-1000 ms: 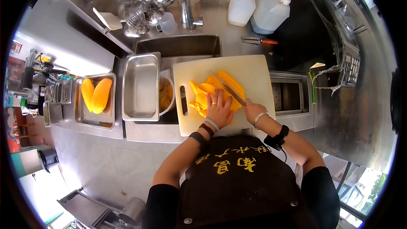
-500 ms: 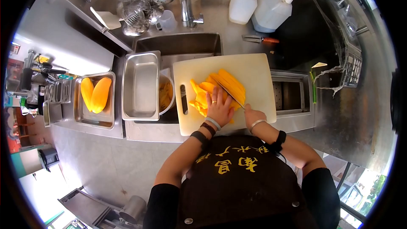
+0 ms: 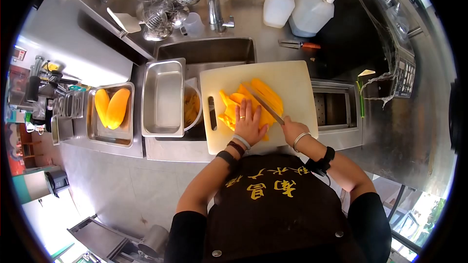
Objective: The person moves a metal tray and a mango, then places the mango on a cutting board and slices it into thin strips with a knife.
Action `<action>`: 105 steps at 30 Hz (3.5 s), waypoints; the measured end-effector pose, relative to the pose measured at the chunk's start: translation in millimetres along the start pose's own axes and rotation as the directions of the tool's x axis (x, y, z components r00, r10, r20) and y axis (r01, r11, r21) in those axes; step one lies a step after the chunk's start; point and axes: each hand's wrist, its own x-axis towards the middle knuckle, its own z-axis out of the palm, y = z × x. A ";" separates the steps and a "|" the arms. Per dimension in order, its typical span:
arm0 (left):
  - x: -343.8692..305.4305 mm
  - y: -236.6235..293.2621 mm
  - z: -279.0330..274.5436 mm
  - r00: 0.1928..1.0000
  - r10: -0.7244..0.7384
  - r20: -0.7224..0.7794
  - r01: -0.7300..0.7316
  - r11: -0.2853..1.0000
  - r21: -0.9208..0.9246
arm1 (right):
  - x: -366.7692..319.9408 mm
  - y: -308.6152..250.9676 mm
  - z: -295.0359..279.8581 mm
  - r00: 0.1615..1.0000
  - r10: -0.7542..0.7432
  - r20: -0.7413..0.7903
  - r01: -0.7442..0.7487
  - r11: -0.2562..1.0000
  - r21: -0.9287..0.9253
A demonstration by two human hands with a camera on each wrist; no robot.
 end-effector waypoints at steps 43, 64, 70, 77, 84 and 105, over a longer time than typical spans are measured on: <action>-4.0 -5.5 3.3 1.000 0.011 0.001 -0.011 1.000 0.004 | -5.1 -7.2 1.5 1.000 -0.019 0.019 0.018 0.999 0.037; -4.3 -18.4 -2.8 0.999 0.040 0.011 -0.040 0.998 -0.046 | 17.2 -3.4 19.4 0.999 -0.052 -0.002 0.052 0.999 0.012; -5.4 -20.1 -3.1 1.000 0.027 0.016 -0.027 1.000 -0.001 | -3.5 -6.7 10.9 0.999 -0.032 -0.003 0.032 0.999 -0.013; -5.5 -19.5 -1.4 1.000 0.008 0.023 -0.008 1.000 0.007 | -3.3 -12.3 26.2 0.999 0.029 0.017 -0.028 0.999 -0.027; -1.7 -18.5 1.3 1.000 0.015 0.010 -0.015 1.000 0.015 | 24.6 -16.1 43.0 0.996 0.085 -0.007 -0.085 0.996 -0.009; -5.0 -17.7 -0.3 1.000 0.022 0.012 -0.023 0.999 0.026 | 0.0 -24.3 17.1 0.990 0.112 0.082 -0.110 0.993 -0.038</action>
